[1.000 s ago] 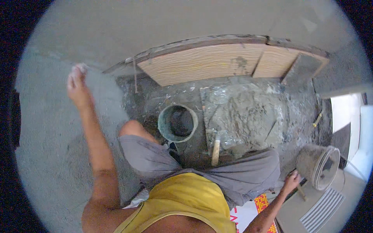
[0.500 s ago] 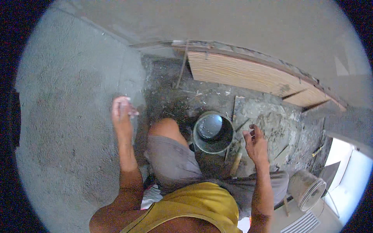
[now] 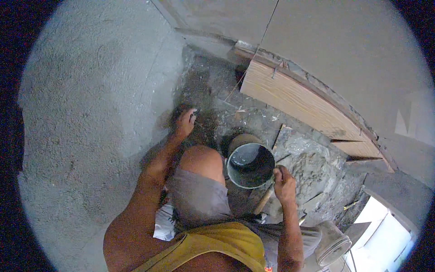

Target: The person installs and taps wall tiles into place using a mallet, applies mortar to the back of a tile with a trowel, mounts it to the wall, and cleans another tile with a sponge.

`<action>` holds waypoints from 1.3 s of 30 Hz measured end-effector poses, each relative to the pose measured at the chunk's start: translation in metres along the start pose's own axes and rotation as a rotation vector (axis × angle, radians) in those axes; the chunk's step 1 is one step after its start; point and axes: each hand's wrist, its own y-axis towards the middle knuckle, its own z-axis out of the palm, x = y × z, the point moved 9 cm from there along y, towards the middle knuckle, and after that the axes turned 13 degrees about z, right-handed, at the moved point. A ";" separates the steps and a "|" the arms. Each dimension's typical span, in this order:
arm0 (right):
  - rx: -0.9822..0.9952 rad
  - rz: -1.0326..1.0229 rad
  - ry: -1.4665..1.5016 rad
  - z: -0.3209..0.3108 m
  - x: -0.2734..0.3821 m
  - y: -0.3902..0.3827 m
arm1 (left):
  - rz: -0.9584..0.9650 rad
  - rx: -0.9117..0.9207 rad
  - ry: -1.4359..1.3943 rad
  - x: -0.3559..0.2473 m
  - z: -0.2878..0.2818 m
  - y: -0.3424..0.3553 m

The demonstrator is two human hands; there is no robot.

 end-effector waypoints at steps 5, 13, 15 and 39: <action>0.006 -0.079 -0.069 -0.005 0.008 -0.006 | 0.078 -0.058 0.100 -0.014 0.019 0.095; 0.000 -0.077 -0.067 -0.014 0.016 -0.010 | 0.063 0.122 0.382 -0.025 0.067 0.150; -0.007 -0.144 -0.060 -0.021 0.035 -0.014 | -0.044 0.202 0.350 -0.023 0.067 0.144; -0.053 -0.198 -0.066 -0.055 0.100 -0.042 | 0.208 0.258 0.444 -0.031 0.076 0.157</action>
